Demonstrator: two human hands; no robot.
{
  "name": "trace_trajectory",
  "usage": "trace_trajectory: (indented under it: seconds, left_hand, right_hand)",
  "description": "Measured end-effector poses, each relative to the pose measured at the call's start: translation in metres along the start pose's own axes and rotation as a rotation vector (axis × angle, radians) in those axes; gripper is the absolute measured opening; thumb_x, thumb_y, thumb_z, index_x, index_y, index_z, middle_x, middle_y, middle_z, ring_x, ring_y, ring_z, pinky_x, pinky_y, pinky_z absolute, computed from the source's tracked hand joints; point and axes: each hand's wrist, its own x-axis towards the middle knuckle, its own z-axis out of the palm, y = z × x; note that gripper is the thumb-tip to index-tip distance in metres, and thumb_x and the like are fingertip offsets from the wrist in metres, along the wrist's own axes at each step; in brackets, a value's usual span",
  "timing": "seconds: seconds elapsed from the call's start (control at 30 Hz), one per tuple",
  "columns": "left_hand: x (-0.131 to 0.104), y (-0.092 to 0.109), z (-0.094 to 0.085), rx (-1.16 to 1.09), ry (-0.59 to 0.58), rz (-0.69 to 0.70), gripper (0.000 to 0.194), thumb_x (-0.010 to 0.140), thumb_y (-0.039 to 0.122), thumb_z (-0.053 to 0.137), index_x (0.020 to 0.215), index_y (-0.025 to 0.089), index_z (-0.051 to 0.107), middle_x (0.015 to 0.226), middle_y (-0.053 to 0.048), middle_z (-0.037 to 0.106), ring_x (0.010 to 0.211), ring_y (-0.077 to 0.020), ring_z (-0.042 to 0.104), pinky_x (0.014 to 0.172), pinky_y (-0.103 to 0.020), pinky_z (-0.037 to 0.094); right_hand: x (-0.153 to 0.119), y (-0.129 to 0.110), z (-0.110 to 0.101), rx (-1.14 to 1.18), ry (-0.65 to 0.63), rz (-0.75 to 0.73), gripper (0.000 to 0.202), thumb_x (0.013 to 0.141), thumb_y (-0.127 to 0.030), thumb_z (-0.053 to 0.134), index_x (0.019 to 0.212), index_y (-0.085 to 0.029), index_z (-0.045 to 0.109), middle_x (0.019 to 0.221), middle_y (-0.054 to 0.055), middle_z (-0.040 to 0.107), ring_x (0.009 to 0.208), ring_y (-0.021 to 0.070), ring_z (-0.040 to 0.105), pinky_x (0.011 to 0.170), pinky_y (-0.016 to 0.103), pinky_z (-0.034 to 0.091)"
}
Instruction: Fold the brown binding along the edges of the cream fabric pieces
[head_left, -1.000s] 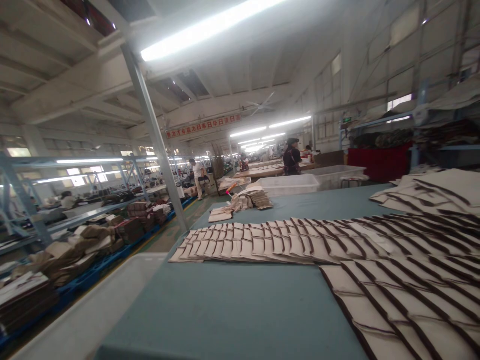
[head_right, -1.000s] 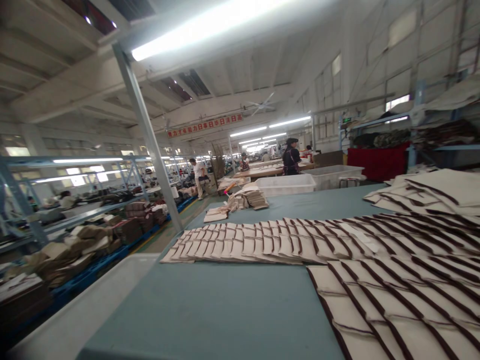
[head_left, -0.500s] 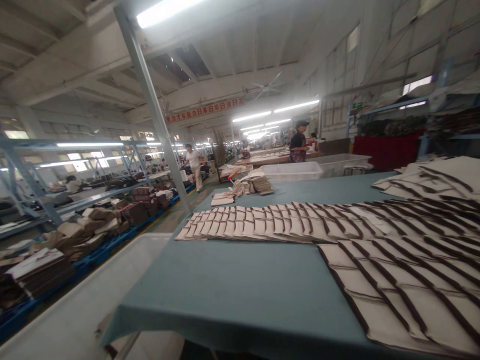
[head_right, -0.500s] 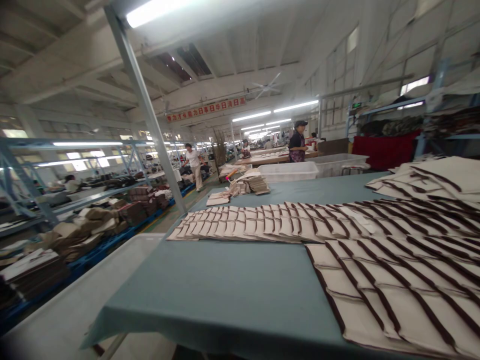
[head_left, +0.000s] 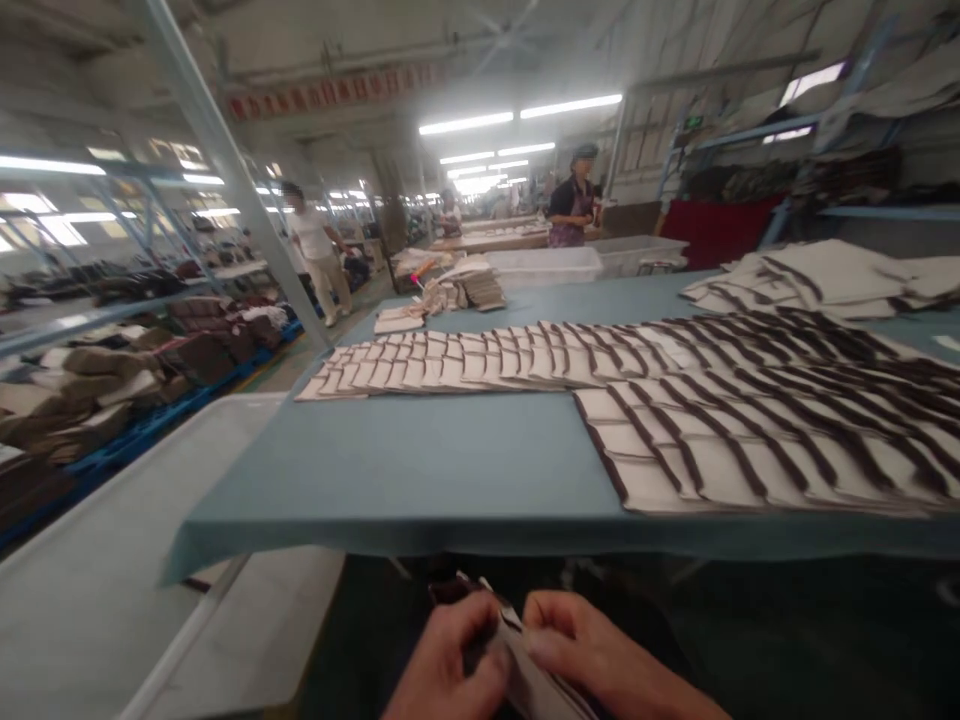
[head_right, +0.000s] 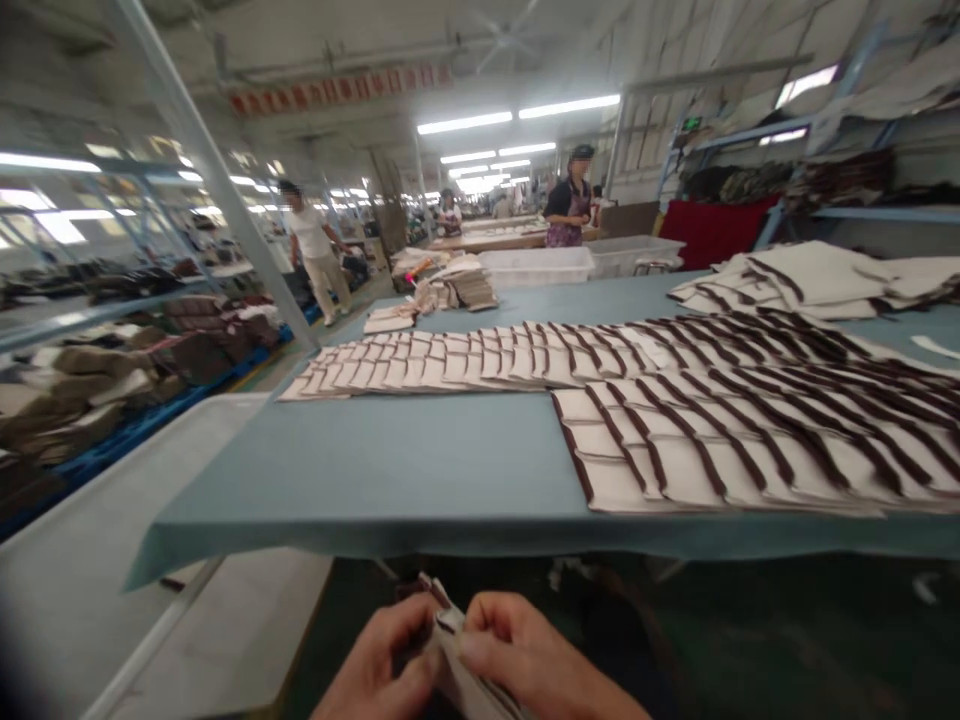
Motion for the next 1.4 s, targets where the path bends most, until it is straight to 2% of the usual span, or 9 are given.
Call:
trace_trajectory:
  seconds: [0.07, 0.27, 0.5, 0.63, 0.77, 1.03, 1.23, 1.4]
  left_hand:
    - [-0.002, -0.002, 0.001, 0.068, 0.017, 0.005, 0.027, 0.092, 0.042, 0.065, 0.092, 0.016, 0.073, 0.097, -0.006, 0.071, 0.098, -0.0250, 0.059, 0.089, -0.031, 0.045]
    - [-0.001, -0.006, 0.007, 0.060, -0.043, -0.012, 0.026, 0.089, 0.040, 0.057, 0.084, 0.016, 0.066, 0.083, -0.005, 0.061, 0.081, -0.0207, 0.053, 0.072, -0.028, 0.042]
    - [0.003, -0.009, 0.010, 0.023, -0.059, 0.031, 0.034, 0.091, 0.047, 0.058, 0.079, 0.015, 0.063, 0.074, -0.001, 0.054, 0.070, -0.0154, 0.045, 0.064, -0.024, 0.037]
    - [0.006, -0.012, 0.015, -0.024, -0.030, 0.010, 0.041, 0.091, 0.052, 0.061, 0.073, 0.015, 0.060, 0.068, 0.001, 0.048, 0.064, -0.0128, 0.038, 0.059, -0.023, 0.033]
    - [0.006, -0.021, 0.018, -0.048, 0.027, 0.000, 0.042, 0.092, 0.051, 0.062, 0.072, 0.015, 0.060, 0.067, 0.001, 0.049, 0.064, -0.0127, 0.040, 0.059, -0.023, 0.033]
    - [-0.007, -0.034, 0.012, -0.053, 0.055, -0.016, 0.040, 0.097, 0.052, 0.059, 0.090, 0.014, 0.068, 0.081, -0.004, 0.064, 0.073, -0.0161, 0.051, 0.067, -0.025, 0.040]
    - [-0.008, -0.035, 0.012, -0.057, 0.083, -0.027, 0.031, 0.095, 0.044, 0.059, 0.087, 0.015, 0.068, 0.081, -0.005, 0.065, 0.076, -0.0180, 0.053, 0.068, -0.025, 0.040]
    - [-0.004, -0.031, 0.017, -0.055, 0.160, -0.061, 0.024, 0.087, 0.035, 0.056, 0.074, 0.016, 0.063, 0.070, -0.001, 0.058, 0.069, -0.0159, 0.048, 0.063, -0.024, 0.037]
  right_hand:
    - [-0.001, 0.001, 0.003, 0.049, -0.040, 0.019, 0.051, 0.080, -0.066, 0.070, 0.078, -0.019, 0.050, 0.070, -0.006, 0.042, 0.065, 0.0109, 0.036, 0.058, 0.024, 0.029]
    - [-0.002, 0.011, 0.006, 0.117, -0.077, 0.055, 0.048, 0.082, -0.064, 0.067, 0.079, -0.020, 0.049, 0.068, -0.006, 0.039, 0.062, 0.0109, 0.030, 0.056, 0.024, 0.024]
    - [-0.006, 0.002, 0.010, 0.127, -0.055, 0.097, 0.042, 0.083, -0.059, 0.063, 0.075, -0.021, 0.048, 0.066, -0.006, 0.040, 0.061, 0.0111, 0.032, 0.055, 0.024, 0.026]
    - [-0.004, 0.011, 0.016, 0.117, -0.006, 0.060, 0.041, 0.087, -0.056, 0.062, 0.075, -0.020, 0.047, 0.067, -0.006, 0.040, 0.062, 0.0110, 0.033, 0.056, 0.024, 0.027]
    - [0.000, 0.024, 0.023, 0.044, 0.098, 0.028, 0.040, 0.089, -0.055, 0.062, 0.077, -0.019, 0.049, 0.070, -0.004, 0.044, 0.066, 0.0120, 0.037, 0.057, 0.023, 0.030]
    - [0.001, 0.031, 0.032, 0.040, 0.132, 0.026, 0.041, 0.090, -0.056, 0.060, 0.075, -0.020, 0.048, 0.069, -0.004, 0.043, 0.065, 0.0124, 0.036, 0.057, 0.025, 0.029]
    - [0.002, 0.035, 0.037, 0.068, 0.121, 0.036, 0.033, 0.089, -0.048, 0.058, 0.075, -0.020, 0.050, 0.069, -0.003, 0.044, 0.064, 0.0129, 0.037, 0.057, 0.025, 0.029]
    - [0.003, 0.030, 0.040, 0.065, 0.114, 0.092, 0.024, 0.086, -0.038, 0.058, 0.074, -0.020, 0.049, 0.067, -0.004, 0.044, 0.063, 0.0126, 0.039, 0.056, 0.025, 0.030]
